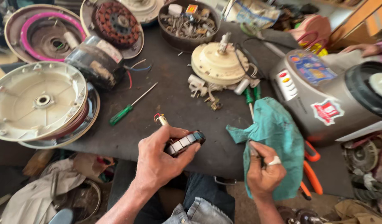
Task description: The person holds a small electric motor armature in one hand and repeatedly files and scrapes its copper commutator surface with a small file, turning the armature to work around it, then wipes the part with a cloth. A second person at the same bench handles a mixer-grinder base and screws.
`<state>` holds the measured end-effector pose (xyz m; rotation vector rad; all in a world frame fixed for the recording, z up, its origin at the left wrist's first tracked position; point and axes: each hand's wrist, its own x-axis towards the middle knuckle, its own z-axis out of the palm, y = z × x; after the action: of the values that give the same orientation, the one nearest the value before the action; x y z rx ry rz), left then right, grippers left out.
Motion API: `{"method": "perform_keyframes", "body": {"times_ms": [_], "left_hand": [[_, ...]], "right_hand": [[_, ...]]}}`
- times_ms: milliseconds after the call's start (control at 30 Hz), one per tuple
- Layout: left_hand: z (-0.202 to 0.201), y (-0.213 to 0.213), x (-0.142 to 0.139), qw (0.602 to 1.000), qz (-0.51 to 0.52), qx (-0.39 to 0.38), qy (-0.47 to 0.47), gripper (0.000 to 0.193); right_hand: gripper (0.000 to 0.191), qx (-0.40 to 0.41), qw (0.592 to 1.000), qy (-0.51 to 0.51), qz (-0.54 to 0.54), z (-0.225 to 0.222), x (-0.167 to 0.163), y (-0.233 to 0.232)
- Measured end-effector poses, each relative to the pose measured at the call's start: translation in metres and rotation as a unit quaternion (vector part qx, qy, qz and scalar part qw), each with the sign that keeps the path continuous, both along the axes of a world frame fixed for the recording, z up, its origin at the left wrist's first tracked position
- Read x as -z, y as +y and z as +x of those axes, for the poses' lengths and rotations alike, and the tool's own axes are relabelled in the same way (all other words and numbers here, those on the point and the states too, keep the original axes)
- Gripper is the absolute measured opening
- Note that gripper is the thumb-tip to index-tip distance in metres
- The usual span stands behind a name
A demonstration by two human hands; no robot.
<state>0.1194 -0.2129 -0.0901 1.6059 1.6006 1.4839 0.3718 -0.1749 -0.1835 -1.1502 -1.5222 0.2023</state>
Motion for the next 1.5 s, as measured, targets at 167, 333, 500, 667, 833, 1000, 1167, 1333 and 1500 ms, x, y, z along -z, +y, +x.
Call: {"method": "perform_keyframes", "body": {"times_ms": [167, 333, 500, 667, 833, 1000, 1167, 1333, 1500], "left_hand": [[0.020, 0.023, 0.022, 0.988, 0.135, -0.046, -0.059, 0.032], [0.024, 0.025, 0.041, 0.979, 0.178, -0.020, -0.096, 0.033], [0.005, 0.009, 0.032, 0.991, 0.110, -0.048, -0.057, 0.047], [0.005, 0.003, 0.011, 0.994, 0.088, -0.054, 0.025, 0.042], [0.015, 0.000, 0.008, 0.996, 0.078, -0.030, 0.026, 0.037], [0.021, -0.008, 0.014, 0.995, 0.101, 0.018, -0.010, 0.035], [0.028, -0.002, 0.014, 0.996, 0.085, -0.013, 0.022, 0.037], [0.030, 0.001, 0.012, 0.996, 0.060, -0.006, 0.069, 0.039], [0.033, 0.000, 0.012, 0.992, 0.092, -0.013, 0.087, 0.038]], "right_hand": [[0.010, 0.025, 1.000, -0.004, -0.005, -0.001, -0.001, 0.003], [0.019, 0.004, 0.998, 0.056, -0.041, 0.001, 0.002, 0.005], [0.021, -0.046, 0.987, 0.137, -0.070, 0.005, 0.000, 0.005], [0.013, -0.180, 0.940, 0.256, -0.136, -0.004, -0.010, 0.007], [0.018, -0.225, 0.892, 0.360, -0.157, -0.022, 0.002, 0.025], [0.016, -0.245, 0.890, 0.338, -0.182, -0.014, 0.021, 0.027], [0.015, -0.287, 0.848, 0.395, -0.205, -0.005, 0.022, 0.030], [0.016, -0.322, 0.785, 0.475, -0.234, 0.002, 0.016, 0.036], [0.017, -0.347, 0.732, 0.531, -0.248, 0.010, 0.008, 0.036]]}}
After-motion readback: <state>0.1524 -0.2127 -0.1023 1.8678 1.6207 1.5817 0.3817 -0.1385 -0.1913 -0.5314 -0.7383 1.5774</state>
